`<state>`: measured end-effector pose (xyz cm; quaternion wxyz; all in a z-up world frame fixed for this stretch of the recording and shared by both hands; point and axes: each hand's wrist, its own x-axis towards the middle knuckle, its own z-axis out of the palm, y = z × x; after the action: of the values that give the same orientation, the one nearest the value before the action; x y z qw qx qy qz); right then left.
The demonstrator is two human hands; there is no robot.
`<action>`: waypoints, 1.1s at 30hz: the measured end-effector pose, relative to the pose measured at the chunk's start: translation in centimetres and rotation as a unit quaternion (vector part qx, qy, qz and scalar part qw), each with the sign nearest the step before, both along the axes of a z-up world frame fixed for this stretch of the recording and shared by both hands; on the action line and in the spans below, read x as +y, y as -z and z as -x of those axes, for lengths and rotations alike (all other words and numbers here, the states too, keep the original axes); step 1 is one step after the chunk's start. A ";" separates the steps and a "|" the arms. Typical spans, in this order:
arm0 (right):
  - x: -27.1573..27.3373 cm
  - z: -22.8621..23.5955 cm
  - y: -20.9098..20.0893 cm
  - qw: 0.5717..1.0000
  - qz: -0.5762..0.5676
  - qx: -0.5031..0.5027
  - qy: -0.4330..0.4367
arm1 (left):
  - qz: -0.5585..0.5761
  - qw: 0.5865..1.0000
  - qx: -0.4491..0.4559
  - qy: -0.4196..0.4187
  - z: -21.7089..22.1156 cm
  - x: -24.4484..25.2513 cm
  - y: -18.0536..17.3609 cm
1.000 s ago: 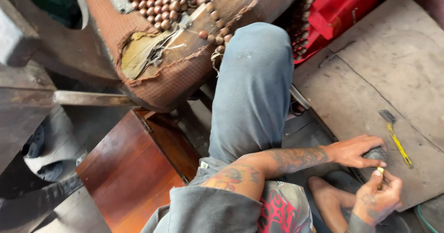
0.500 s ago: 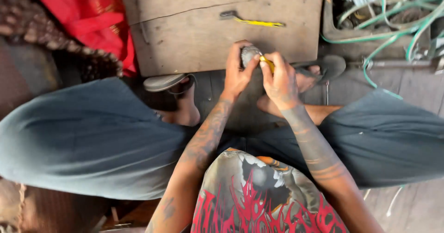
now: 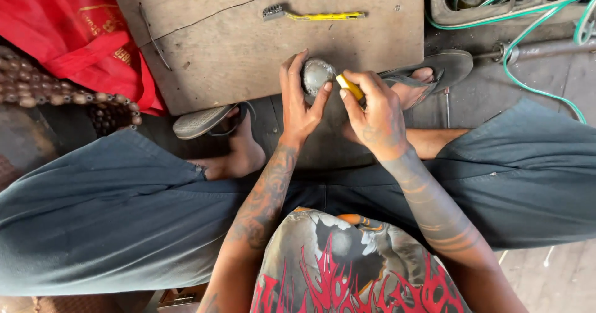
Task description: The person sits cross-legged on the floor and uses a yellow utility knife to scrape the surface of a cylindrical metal object. They hold the object with their left hand and carefully remove material from its top and sides with the knife in their right hand.
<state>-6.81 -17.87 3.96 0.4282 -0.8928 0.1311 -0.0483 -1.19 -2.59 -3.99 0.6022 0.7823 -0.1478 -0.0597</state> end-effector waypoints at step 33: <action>1.9 0.4 1.3 0.996 -0.005 0.092 0.013 | 0.124 0.990 0.065 -0.002 -1.9 -1.5 1.1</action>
<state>-7.22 -16.01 2.70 0.4179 -0.8897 0.1818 0.0290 0.71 -4.12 -5.13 0.7033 0.6960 -0.1132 -0.0905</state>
